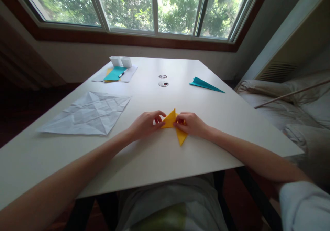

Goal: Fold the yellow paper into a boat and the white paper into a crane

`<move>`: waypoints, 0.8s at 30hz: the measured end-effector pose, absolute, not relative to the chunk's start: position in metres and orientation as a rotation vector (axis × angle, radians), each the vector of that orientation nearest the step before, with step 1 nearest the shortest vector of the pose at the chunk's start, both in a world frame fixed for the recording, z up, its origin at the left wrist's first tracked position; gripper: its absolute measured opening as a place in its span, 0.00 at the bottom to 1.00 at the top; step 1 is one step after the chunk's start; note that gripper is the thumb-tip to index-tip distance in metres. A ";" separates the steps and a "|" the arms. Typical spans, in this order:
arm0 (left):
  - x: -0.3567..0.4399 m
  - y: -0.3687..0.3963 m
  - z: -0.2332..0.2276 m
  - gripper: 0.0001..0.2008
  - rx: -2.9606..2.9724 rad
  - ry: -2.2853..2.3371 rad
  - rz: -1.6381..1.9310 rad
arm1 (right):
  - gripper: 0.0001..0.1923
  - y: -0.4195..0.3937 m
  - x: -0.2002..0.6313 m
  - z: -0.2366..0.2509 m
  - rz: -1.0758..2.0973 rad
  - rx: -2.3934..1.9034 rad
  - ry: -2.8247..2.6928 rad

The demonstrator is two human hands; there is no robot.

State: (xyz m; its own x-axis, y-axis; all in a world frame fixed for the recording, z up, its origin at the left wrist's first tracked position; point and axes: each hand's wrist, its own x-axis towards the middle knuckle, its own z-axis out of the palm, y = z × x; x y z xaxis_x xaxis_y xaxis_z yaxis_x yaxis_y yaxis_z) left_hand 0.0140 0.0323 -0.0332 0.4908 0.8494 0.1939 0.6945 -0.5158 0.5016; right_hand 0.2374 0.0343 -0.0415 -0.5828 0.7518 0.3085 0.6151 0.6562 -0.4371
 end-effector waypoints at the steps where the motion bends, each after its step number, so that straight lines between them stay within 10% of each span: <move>1: 0.014 0.033 -0.035 0.13 2.372 1.322 0.600 | 0.05 0.035 0.237 -0.042 0.402 -1.086 -2.378; 24: 0.017 0.027 -0.034 0.14 3.084 0.884 0.302 | 0.11 0.037 0.247 -0.037 0.065 -0.844 -2.694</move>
State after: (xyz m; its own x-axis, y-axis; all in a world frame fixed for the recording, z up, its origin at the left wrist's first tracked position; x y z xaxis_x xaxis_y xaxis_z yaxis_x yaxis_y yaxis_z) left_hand 0.0165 0.0270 -0.0341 0.8321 0.5170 0.2009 0.5320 -0.8463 -0.0256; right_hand 0.2474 0.0370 -0.0369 -0.7761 0.5630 0.2843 0.5485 0.8250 -0.1363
